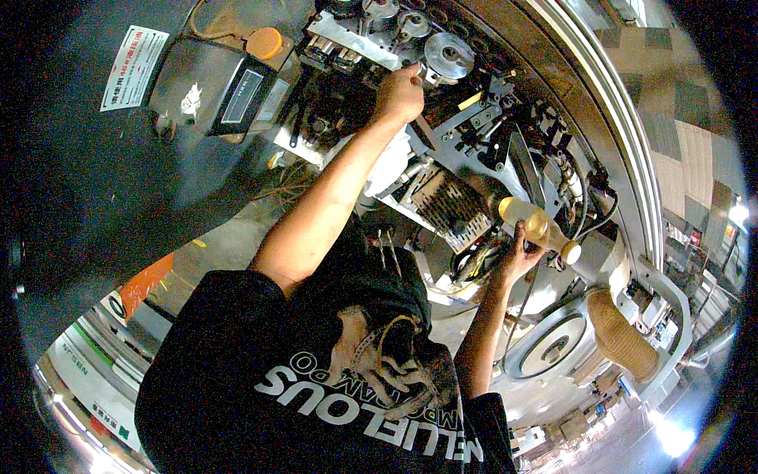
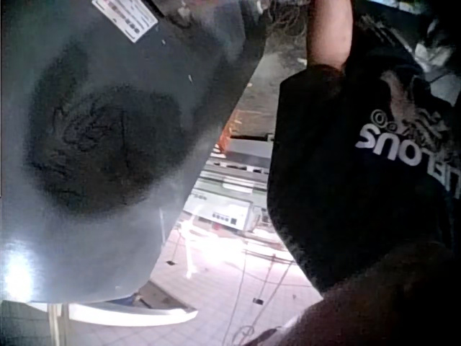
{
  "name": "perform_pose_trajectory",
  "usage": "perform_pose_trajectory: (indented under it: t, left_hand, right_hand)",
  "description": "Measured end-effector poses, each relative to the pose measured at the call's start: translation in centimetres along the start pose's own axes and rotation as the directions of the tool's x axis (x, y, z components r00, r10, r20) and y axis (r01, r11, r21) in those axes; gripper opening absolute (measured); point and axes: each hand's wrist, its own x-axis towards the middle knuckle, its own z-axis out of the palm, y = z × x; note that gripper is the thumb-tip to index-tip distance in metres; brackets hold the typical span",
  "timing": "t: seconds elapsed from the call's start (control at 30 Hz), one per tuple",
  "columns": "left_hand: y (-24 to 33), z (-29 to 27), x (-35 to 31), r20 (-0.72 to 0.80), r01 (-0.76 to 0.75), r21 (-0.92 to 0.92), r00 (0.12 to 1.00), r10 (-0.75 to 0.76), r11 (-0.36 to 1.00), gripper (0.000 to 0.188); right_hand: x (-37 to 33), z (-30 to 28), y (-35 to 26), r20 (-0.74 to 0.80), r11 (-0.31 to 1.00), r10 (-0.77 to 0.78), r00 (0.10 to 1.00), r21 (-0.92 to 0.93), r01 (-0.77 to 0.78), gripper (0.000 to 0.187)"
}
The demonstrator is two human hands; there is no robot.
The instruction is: The person scrapes machine components using a utility knife, pours liquid from a bottle onto a cloth, and wipes down the machine parts and rollers with the cloth.
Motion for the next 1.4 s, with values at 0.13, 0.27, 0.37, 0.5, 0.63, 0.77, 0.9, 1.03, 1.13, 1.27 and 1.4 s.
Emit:
perform_pose_trajectory:
  t: [0.13,0.27,0.37,0.5,0.63,0.77,0.9,1.03,1.13,1.27,1.4]
  left_hand:
    - [0.2,-0.2,-0.2,0.016,0.025,0.013,1.0,-0.025,1.0,0.033]
    - [-0.3,-0.3,-0.3,-0.018,0.009,-0.008,1.0,-0.009,1.0,0.036]
    - [-0.6,-0.5,-0.3,0.053,0.089,-0.085,0.995,-0.085,0.992,0.035]
    - [-4.2,-1.2,0.2,-0.076,0.055,-0.593,0.989,-0.124,0.803,0.03]
    - [0.5,-6.7,-3.7,0.162,0.233,-0.895,0.964,-0.21,0.381,0.03]
    - [-1.5,-9.1,-4.1,0.269,0.284,-0.955,0.951,-0.15,0.088,0.032]
    - [-2.7,-11.2,-4.4,0.272,0.298,-0.947,0.943,-0.192,0.121,0.04]
    - [-2.6,-12.4,-5.4,-0.03,0.103,-0.888,0.96,-0.279,0.449,0.037]
    - [-1.6,-12.6,-6.2,-0.051,0.045,-0.811,0.988,-0.147,0.583,0.033]
    - [-0.1,-12.1,-5.7,-0.053,-0.102,-0.684,0.995,0.09,0.723,0.032]
    - [1.5,-10.6,-4.7,0.025,-0.066,-0.675,0.993,0.113,0.734,0.044]
  right_hand:
    - [-0.1,0.6,-0.5,0.013,1.0,-0.006,1.0,-0.009,0.006,0.073]
    - [0.4,0.4,0.2,0.029,0.999,-0.002,1.0,-0.038,0.003,0.075]
    - [1.2,-0.6,2.9,0.067,0.998,-0.043,0.997,-0.049,0.046,0.076]
    - [0.0,1.1,3.1,0.146,0.985,0.006,0.989,0.168,-0.031,0.075]
    - [0.7,-0.4,3.7,0.09,0.991,0.003,0.996,0.132,-0.014,0.076]
    - [0.8,-0.6,3.9,0.056,0.995,-0.06,0.997,-0.077,0.065,0.078]
    - [-1.3,1.0,2.9,0.135,0.988,-0.116,0.984,-0.082,0.128,0.088]
    - [-2.1,2.5,1.1,0.192,0.976,-0.161,0.968,-0.117,0.185,0.099]
    - [-2.3,3.9,-2.7,0.326,0.966,-0.157,0.932,-0.146,0.214,0.093]
    - [-1.2,7.3,-8.3,0.507,0.727,-0.4,0.763,-0.331,0.601,0.081]
    - [-0.5,9.3,-12.2,0.617,0.663,-0.328,0.716,-0.39,0.639,0.076]
